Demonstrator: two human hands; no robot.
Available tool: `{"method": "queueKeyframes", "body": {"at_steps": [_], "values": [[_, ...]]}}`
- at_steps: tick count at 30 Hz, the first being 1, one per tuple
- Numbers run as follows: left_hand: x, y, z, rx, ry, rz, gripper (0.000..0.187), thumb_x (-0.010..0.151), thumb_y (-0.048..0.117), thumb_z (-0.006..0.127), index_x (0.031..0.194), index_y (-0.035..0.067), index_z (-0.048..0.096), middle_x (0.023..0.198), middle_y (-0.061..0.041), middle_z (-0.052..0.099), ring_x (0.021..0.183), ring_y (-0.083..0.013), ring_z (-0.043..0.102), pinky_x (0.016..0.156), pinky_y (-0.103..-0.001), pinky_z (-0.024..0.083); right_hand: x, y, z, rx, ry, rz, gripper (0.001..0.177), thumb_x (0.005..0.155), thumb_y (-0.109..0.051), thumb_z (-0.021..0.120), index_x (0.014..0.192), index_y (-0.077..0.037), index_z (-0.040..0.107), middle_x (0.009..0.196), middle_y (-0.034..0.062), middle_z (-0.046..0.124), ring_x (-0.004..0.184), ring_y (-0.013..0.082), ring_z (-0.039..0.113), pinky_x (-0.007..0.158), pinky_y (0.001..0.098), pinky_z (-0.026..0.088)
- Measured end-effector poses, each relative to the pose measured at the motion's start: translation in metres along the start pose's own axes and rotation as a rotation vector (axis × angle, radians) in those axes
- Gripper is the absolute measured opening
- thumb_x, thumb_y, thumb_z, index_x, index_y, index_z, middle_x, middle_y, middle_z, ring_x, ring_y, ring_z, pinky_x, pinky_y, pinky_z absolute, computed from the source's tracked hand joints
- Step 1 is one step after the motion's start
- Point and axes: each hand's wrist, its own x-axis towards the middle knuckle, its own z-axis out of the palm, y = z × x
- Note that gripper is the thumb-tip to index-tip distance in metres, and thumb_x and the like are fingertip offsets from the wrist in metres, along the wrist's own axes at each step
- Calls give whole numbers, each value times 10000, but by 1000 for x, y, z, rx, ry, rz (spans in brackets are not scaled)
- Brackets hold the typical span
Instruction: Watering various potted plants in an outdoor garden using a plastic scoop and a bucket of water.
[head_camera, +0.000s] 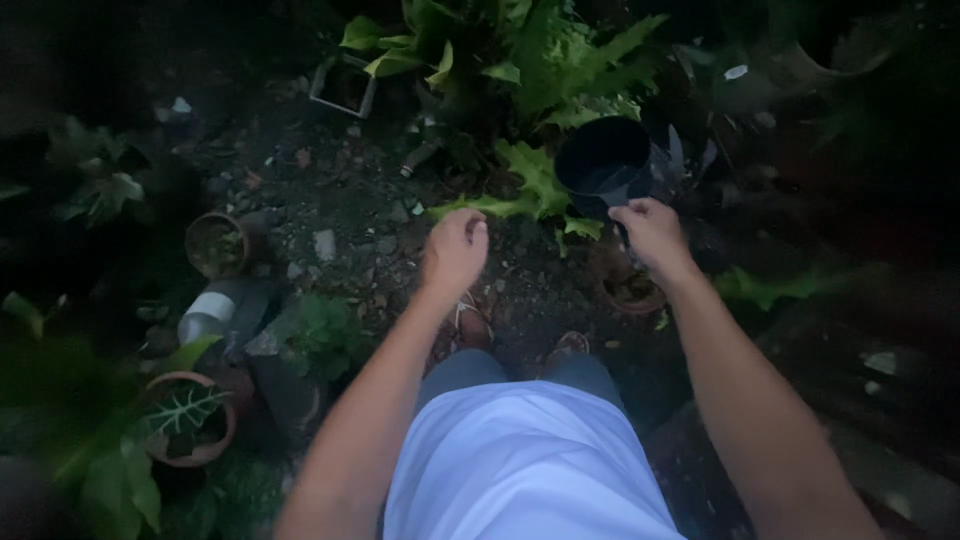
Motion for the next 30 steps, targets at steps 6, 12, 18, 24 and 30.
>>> {"method": "queueKeyframes", "body": {"at_steps": [6, 12, 18, 24, 30], "values": [[28, 11, -44, -64, -23, -60, 198, 938, 200, 627, 1041, 47, 698, 1006, -154, 711, 928, -334, 719, 827, -429, 570, 44, 27, 13, -144, 92, -27, 580, 956, -400, 740, 1406, -64, 593, 1162, 110, 683, 949, 260, 656, 785, 460, 540], [42, 7, -46, 5, -13, 18, 187, 955, 175, 641, 1071, 44, 707, 1026, -170, 705, 957, -374, 680, 828, -462, 546, -1, -43, 0, -64, 50, 46, 549, 991, -329, 666, 1438, -33, 547, 969, 157, 741, 736, 250, 684, 684, 453, 554], [51, 11, -40, -38, -10, -32, 202, 940, 187, 629, 1076, 49, 686, 1030, -147, 704, 946, -327, 715, 836, -432, 564, 40, -27, -4, -61, 35, -34, 497, 987, -266, 687, 1380, -2, 536, 863, 121, 694, 645, 223, 662, 591, 437, 551], [63, 28, -36, 24, 51, 39, 170, 931, 156, 654, 1040, 34, 702, 1026, -162, 705, 977, -358, 683, 844, -451, 547, 65, -36, -2, -215, 70, -191, 417, 982, -284, 705, 1291, -25, 597, 822, 193, 691, 692, 324, 686, 660, 494, 554], [68, 45, -37, 6, 31, 18, 179, 939, 162, 634, 1055, 38, 688, 1006, -147, 695, 969, -330, 693, 858, -438, 553, 106, -32, 10, -519, 204, -300, 438, 962, -334, 724, 1244, -15, 626, 1049, 243, 683, 927, 437, 658, 773, 592, 534]]}}
